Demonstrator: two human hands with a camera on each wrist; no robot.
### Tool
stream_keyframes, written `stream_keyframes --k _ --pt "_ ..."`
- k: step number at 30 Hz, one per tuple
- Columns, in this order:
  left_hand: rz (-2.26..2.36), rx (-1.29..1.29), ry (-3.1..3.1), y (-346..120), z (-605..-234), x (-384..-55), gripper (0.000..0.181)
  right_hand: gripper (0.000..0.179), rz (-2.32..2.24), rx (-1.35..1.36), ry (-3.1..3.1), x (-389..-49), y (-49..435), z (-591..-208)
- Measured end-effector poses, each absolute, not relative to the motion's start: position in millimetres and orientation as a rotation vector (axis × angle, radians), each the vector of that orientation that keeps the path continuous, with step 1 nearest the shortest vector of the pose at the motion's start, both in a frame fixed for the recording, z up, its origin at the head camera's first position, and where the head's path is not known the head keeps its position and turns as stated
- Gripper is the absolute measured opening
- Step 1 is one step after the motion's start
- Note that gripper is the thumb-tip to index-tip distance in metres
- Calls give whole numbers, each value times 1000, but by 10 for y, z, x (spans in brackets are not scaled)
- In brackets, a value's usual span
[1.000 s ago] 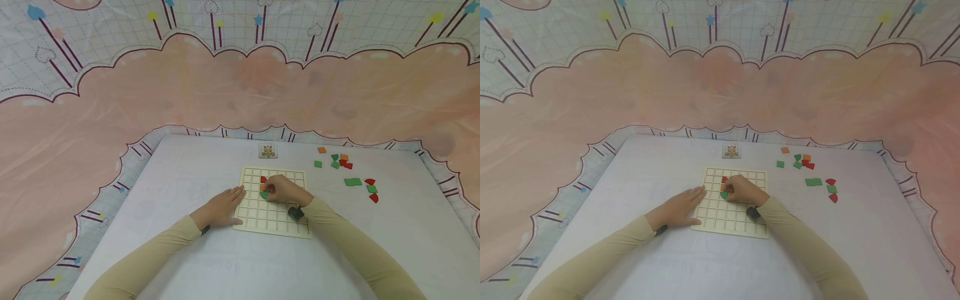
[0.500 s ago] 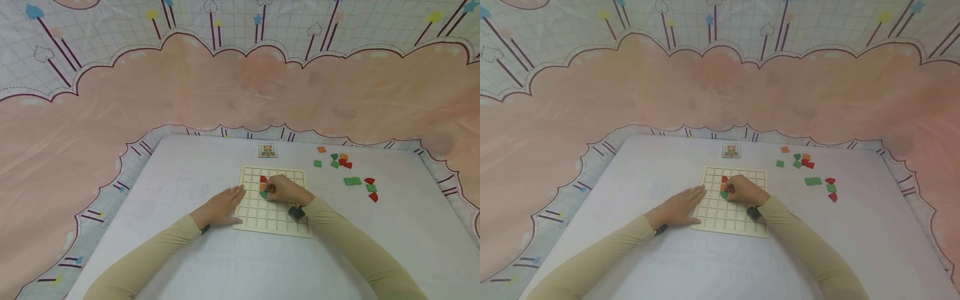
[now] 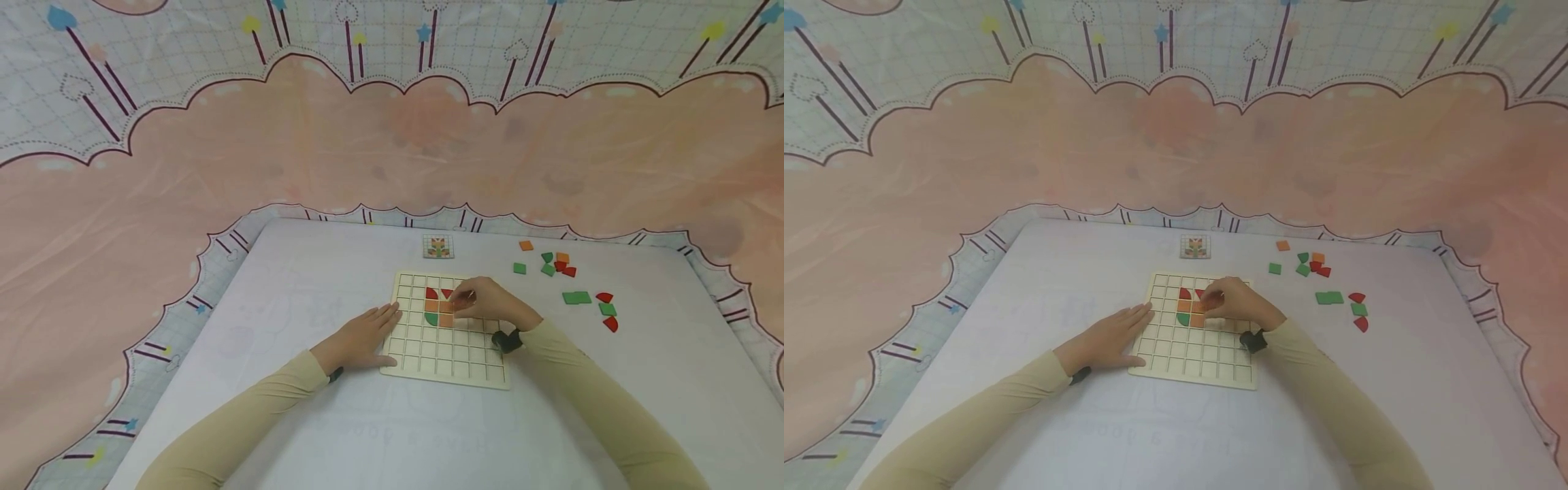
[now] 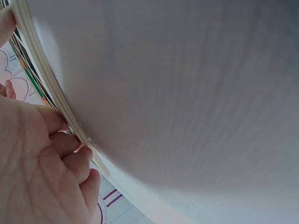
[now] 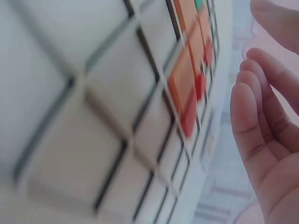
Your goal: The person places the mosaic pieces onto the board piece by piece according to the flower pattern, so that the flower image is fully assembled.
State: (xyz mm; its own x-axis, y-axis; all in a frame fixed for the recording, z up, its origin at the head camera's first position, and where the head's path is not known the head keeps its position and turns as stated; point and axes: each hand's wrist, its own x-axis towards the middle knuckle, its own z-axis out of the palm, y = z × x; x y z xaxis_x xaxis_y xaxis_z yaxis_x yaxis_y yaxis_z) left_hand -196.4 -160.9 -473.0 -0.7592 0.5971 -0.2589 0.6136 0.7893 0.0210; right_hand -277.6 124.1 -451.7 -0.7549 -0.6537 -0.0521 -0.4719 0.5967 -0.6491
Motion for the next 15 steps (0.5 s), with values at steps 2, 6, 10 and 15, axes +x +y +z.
stream_keyframes --k 2,6,10,15 --pt "-102 941 2727 -1609 -4727 -1961 92 23 -928 -894 2555 -2797 1350 -4472" --pt "-100 934 2724 -1608 -4727 -1957 91 25 -975 -844 2584 -2881 1622 -4402" --pt "-104 931 2724 -1608 -4734 -1957 91 27 -1020 -771 2636 -3029 1940 -4356" --pt "-99 932 2724 -1606 -4740 -1951 91 34 -1041 -626 2691 -3208 2328 -4268"
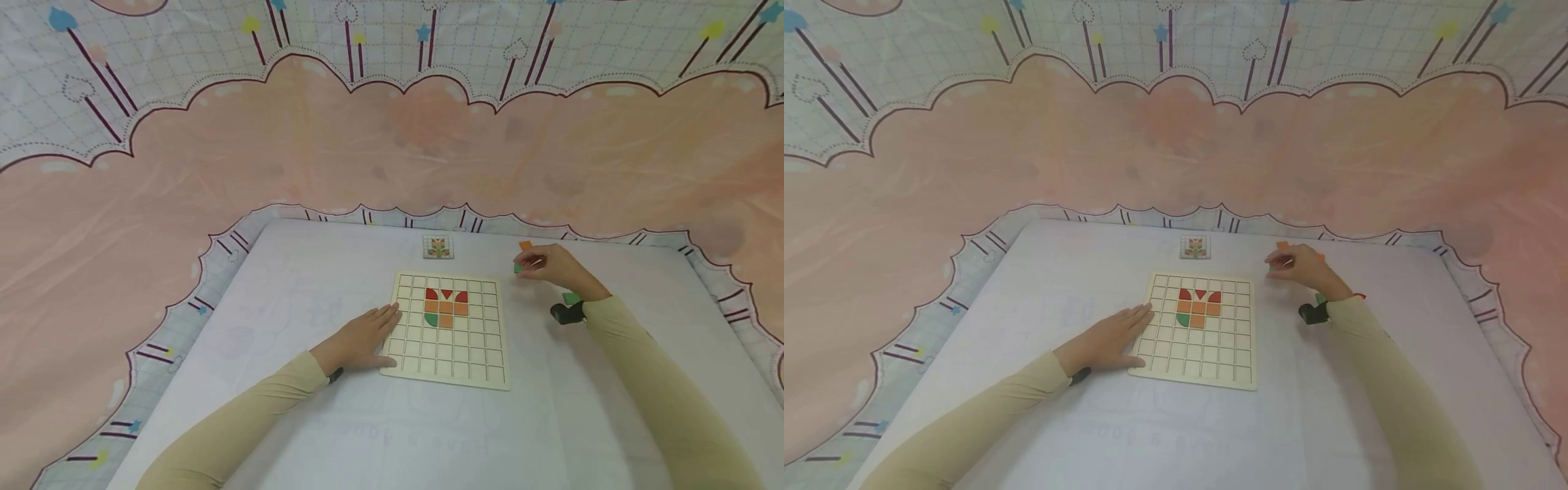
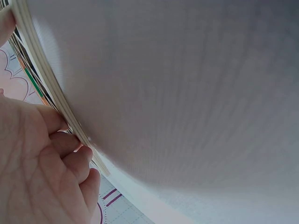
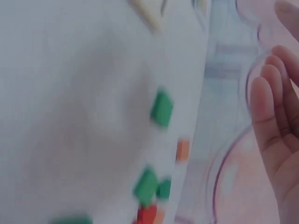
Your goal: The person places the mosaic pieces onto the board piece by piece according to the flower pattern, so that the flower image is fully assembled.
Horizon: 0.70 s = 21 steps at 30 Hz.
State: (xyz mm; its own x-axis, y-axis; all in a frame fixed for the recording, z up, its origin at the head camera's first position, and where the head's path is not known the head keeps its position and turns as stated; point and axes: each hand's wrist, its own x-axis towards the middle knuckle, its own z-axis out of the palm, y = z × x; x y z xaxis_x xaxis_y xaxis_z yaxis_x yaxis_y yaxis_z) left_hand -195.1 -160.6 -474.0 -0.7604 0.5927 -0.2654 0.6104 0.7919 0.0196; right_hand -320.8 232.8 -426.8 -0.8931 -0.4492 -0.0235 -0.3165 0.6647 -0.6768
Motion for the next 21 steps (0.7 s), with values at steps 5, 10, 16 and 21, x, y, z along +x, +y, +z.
stream_keyframes --k 5,10,16,21 --pt "-90 914 2721 -1607 -4740 -1942 92 37 -1003 -496 2752 -3350 2620 -4204" --pt "-92 915 2725 -1614 -4742 -1941 92 39 -1027 -401 2753 -3475 2796 -4252" --pt "-86 918 2726 -1618 -4751 -1944 92 38 -1066 -319 2785 -3619 2934 -4493" --pt "-94 911 2725 -1613 -4757 -1946 93 35 -1060 -308 2831 -3687 2982 -4679"
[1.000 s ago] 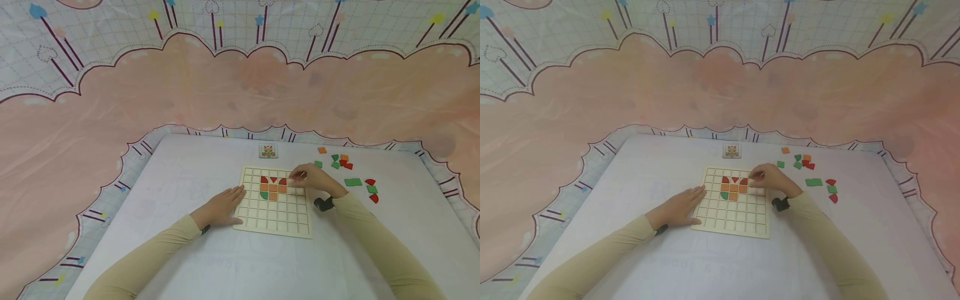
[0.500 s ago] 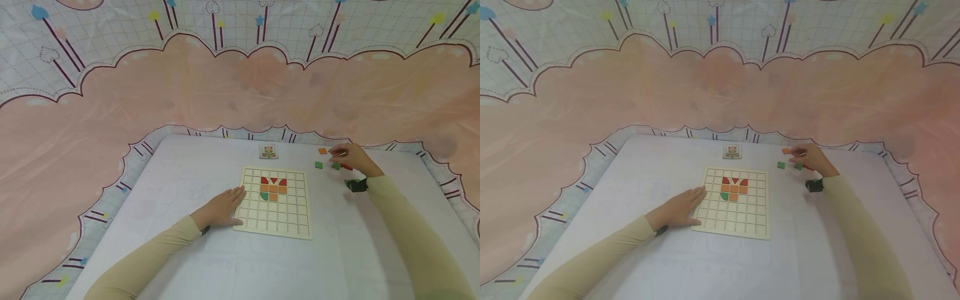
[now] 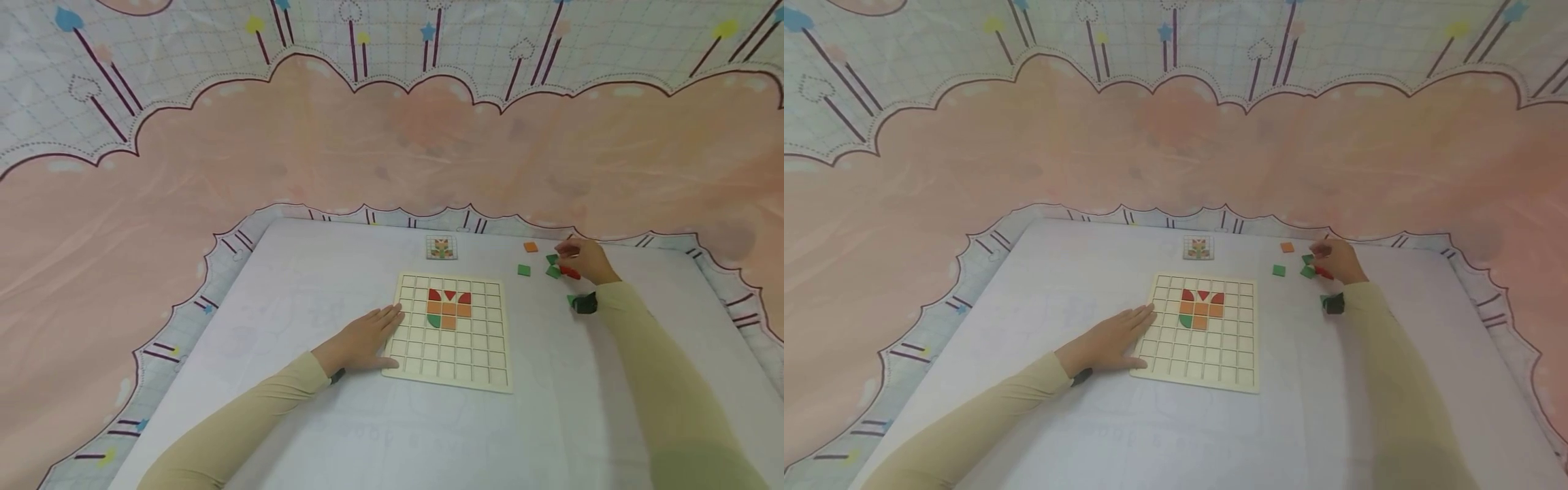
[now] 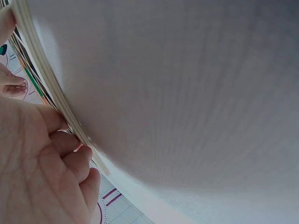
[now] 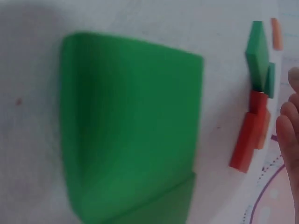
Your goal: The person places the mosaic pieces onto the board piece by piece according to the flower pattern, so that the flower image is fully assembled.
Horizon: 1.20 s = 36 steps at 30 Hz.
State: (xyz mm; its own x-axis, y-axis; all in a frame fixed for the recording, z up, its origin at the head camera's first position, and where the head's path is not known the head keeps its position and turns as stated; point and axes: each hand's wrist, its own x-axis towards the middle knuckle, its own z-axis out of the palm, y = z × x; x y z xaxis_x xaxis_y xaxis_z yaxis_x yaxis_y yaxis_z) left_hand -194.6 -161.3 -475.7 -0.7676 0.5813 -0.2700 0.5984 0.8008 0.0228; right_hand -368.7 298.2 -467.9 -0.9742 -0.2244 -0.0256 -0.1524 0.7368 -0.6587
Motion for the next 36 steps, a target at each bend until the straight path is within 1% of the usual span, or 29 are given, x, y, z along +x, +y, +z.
stream_keyframes --k 9,12,16,22,26,36 --pt "-87 895 2717 -1602 -4738 -1930 93 37 -1005 -254 2833 -3702 2935 -4719" --pt "-82 899 2719 -1602 -4736 -1929 93 37 -955 -297 2856 -3726 2915 -4716" --pt "-81 913 2718 -1604 -4738 -1928 93 34 -883 -368 2885 -3762 2900 -4737" --pt "-85 923 2724 -1604 -4746 -1934 93 28 -889 -339 2855 -3782 2846 -4774" --pt "-87 915 2726 -1601 -4744 -1940 94 26 -892 -369 2858 -3773 2784 -4761" --pt "-86 912 2724 -1604 -4748 -1963 93 32 -863 -379 2765 -3791 2659 -4725"
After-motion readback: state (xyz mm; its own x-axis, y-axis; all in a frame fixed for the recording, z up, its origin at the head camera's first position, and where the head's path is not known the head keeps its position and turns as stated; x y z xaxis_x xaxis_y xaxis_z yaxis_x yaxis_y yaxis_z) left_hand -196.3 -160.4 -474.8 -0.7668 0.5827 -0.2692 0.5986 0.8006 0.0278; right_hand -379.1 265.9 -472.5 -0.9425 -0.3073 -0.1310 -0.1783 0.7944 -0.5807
